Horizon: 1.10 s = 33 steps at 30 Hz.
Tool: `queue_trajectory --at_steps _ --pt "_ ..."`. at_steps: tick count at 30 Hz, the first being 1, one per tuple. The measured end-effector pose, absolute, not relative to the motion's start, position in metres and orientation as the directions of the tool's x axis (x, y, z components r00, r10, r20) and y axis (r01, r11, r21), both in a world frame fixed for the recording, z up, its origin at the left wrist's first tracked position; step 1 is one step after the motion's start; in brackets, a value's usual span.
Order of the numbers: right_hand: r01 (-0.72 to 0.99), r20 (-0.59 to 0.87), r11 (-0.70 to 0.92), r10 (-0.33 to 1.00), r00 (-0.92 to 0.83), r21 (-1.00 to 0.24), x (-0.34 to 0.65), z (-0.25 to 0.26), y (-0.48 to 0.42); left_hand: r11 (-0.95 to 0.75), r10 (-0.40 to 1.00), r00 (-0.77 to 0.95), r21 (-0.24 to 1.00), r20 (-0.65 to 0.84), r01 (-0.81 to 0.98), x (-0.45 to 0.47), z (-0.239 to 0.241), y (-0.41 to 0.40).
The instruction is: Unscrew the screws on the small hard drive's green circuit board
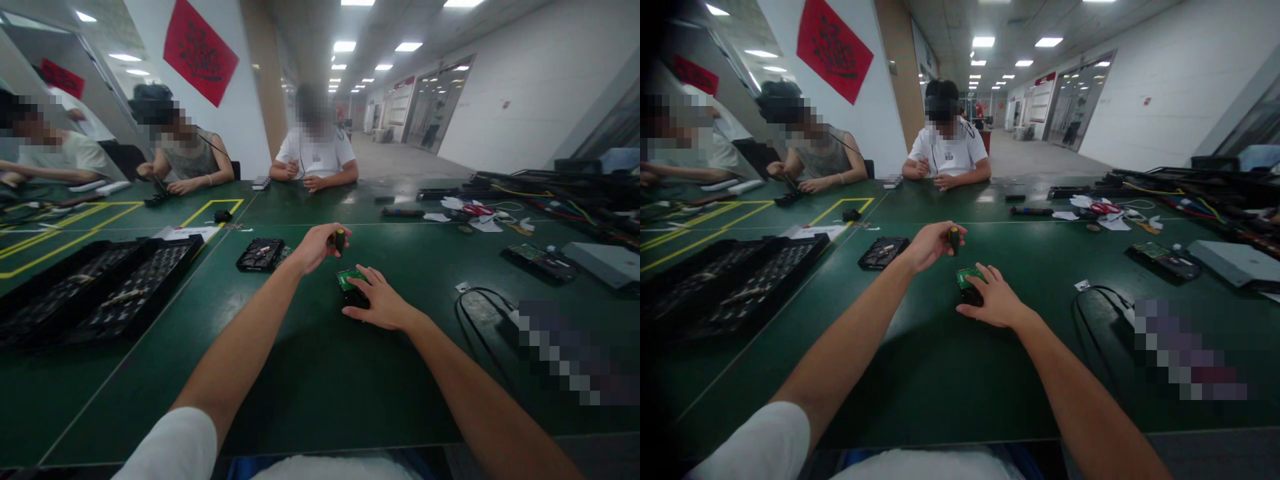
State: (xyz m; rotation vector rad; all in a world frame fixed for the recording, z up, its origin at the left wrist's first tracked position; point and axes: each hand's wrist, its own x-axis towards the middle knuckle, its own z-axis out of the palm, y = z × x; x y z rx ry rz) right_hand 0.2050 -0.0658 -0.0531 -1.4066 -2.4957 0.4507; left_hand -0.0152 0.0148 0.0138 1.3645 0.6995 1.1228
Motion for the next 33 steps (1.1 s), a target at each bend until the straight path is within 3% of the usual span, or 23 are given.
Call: queue_trajectory --at_steps 8,16,24,33 --pt "0.784 0.051 0.482 0.862 -0.505 -0.391 0.207 -0.055 -0.065 -0.181 0.944 0.254 0.974 0.21 -0.134 -0.011 0.013 0.013" --pt "0.777 0.043 0.489 0.855 -0.517 -0.396 0.207 -0.05 -0.067 -0.217 0.86 0.445 0.968 0.25 -0.126 -0.016 0.02 0.008" --pt "0.792 0.017 0.449 0.873 -0.487 -0.414 0.206 -0.048 -0.07 -0.249 0.898 0.352 0.965 0.263 -0.086 -0.017 0.018 0.007" --pt "0.789 0.017 0.45 0.872 -0.488 -0.418 0.206 -0.045 -0.07 -0.309 0.866 0.409 0.951 0.288 -0.016 -0.018 0.019 0.011"
